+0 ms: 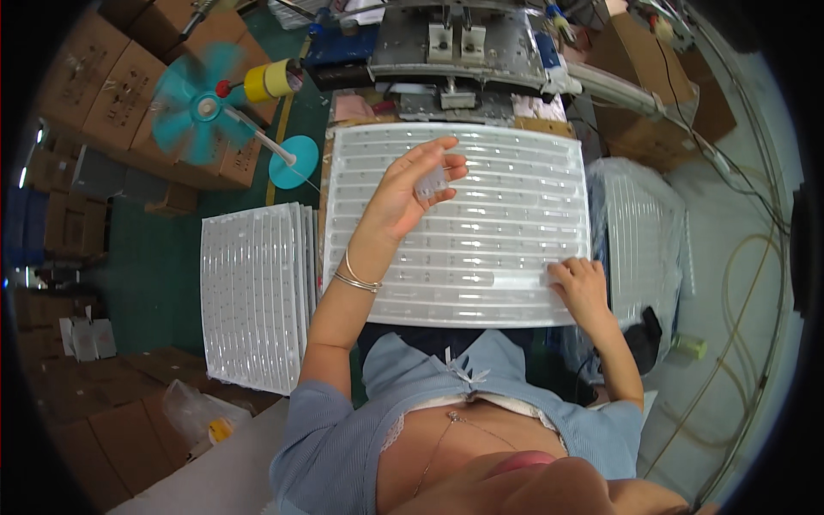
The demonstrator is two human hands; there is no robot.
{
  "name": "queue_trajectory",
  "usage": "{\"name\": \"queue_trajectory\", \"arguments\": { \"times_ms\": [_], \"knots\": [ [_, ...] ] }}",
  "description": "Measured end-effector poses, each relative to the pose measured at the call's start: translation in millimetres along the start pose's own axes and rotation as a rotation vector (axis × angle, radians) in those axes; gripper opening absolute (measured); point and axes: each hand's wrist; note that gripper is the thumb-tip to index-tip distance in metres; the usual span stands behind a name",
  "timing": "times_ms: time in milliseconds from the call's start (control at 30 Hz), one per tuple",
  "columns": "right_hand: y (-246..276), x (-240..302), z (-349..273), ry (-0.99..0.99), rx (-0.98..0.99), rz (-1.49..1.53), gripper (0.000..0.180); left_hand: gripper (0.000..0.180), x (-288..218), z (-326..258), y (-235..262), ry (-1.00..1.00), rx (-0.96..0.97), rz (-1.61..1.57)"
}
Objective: The person repeatedly picks up small transparent plastic pieces and inserts them into a larger white plastic tray with multiple slots. They handle the pieces one at a time, placing them into the tray and occasionally adjusting the tray's position on the workbench.
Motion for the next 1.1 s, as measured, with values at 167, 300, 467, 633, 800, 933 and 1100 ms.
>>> {"name": "queue_trajectory", "arguments": {
  "times_ms": [167, 300, 467, 633, 800, 933, 1100],
  "knots": [
    [21, -12, 10, 0.047, 0.033, 0.291, 0.023, 0.027, -14, 26, 10, -0.188, -0.089, 0.66],
    [28, -45, 28, -0.2, -0.147, 0.878, 0.016, 0.027, -32, 58, 10, -0.587, -0.248, 1.392],
    [46, -64, 95, -0.298, -0.481, 1.197, 0.012, 0.034, -69, 109, -12, -0.723, -0.456, 1.865],
    [68, -60, 172, -0.191, -0.658, 1.317, 0.02, 0.031, -96, 172, -29, -0.344, -0.351, 2.254],
    [91, -42, 235, -0.107, -0.749, 0.937, 0.021, 0.026, -96, 186, -38, -0.459, -0.153, 2.235],
    [111, -17, 280, 0.028, -0.877, 0.535, 0.018, 0.024, -77, 128, -35, -0.842, -0.202, 1.665],
    [115, -14, 333, 0.063, -0.858, 0.104, 0.017, 0.025, -49, 49, -7, -0.372, -0.004, 1.285]
  ]
}}
Point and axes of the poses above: each hand's wrist, its own z-axis towards the middle knuckle, its own y-axis out of the back of the hand, x = y × z, and after that the axes turned 8 degrees about x, right-handed
